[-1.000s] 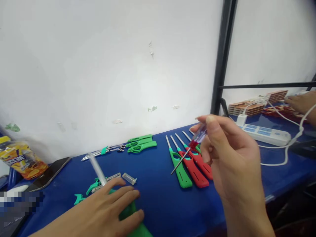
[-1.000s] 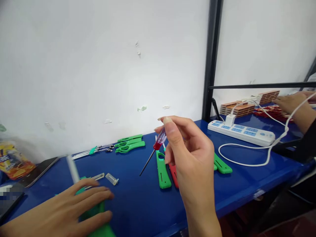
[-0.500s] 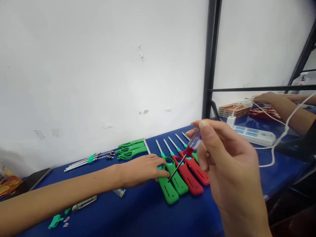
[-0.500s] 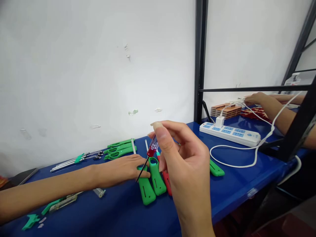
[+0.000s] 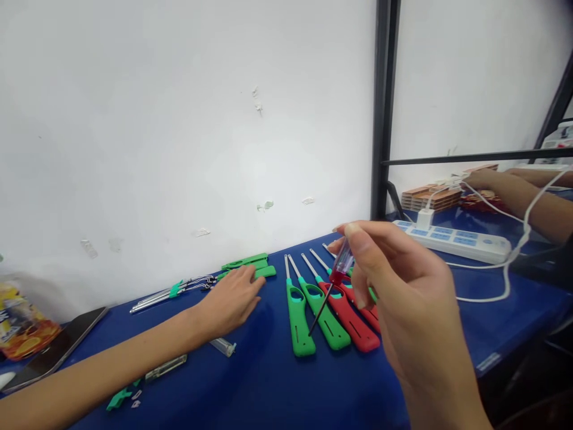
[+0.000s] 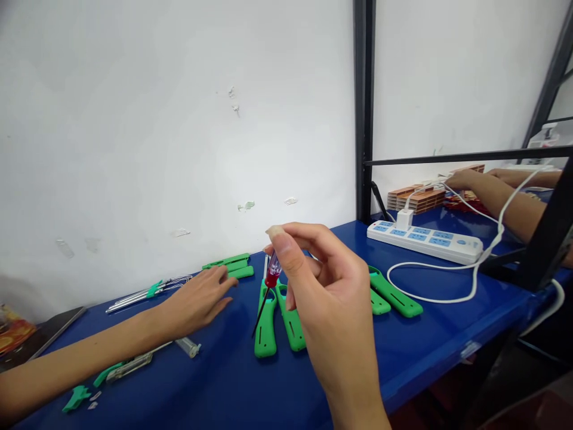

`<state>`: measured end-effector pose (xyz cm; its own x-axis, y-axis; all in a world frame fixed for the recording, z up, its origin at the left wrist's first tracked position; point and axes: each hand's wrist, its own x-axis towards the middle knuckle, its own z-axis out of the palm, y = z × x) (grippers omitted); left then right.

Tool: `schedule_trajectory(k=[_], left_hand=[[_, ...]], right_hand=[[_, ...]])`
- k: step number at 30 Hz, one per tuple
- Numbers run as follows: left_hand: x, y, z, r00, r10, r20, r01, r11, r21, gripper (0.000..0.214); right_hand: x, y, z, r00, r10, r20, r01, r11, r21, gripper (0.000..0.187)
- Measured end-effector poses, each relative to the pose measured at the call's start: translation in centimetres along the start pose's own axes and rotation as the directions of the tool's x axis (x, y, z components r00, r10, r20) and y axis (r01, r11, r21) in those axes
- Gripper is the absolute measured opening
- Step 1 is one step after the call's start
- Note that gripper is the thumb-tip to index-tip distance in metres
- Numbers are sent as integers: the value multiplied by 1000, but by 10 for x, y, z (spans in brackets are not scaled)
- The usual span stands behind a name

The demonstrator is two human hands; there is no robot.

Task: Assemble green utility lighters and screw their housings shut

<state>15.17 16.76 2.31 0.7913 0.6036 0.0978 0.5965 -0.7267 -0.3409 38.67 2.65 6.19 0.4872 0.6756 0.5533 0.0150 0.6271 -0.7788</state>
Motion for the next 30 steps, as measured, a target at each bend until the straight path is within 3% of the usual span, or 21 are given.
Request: schedule_trajectory(k=[4, 7, 15, 19, 22, 27, 30], left_hand=[[-15, -31, 15, 983, -172, 58, 171, 985, 10, 33], [-20, -47, 27, 970, -218, 104, 221, 975, -12, 34], [-16, -53, 36, 965, -220, 145, 232, 970, -72, 34], [-26, -49, 18, 969, -222, 108, 228, 973, -45, 32], [-43, -40, -6, 975, -214, 52, 215, 977, -4, 17], [-92, -20, -49, 977, -213, -14, 213, 976, 43, 34], [-129, -8, -58, 983, -170, -66, 173, 984, 37, 33]], right_hand=[[1, 1, 3, 1000, 10, 8, -10, 1000, -6, 20], [0, 2, 5, 1000, 16, 18, -15, 1000, -18, 20], [-1, 3, 9, 996, 51, 68, -44, 994, -97, 22], [0, 7, 11, 975, 146, 167, -118, 979, -163, 27], [0, 11, 13, 942, 227, 248, -161, 952, -261, 28], [1, 19, 19, 879, 317, 356, -202, 924, -325, 22], [1, 31, 24, 853, 337, 397, -179, 906, -385, 19]])
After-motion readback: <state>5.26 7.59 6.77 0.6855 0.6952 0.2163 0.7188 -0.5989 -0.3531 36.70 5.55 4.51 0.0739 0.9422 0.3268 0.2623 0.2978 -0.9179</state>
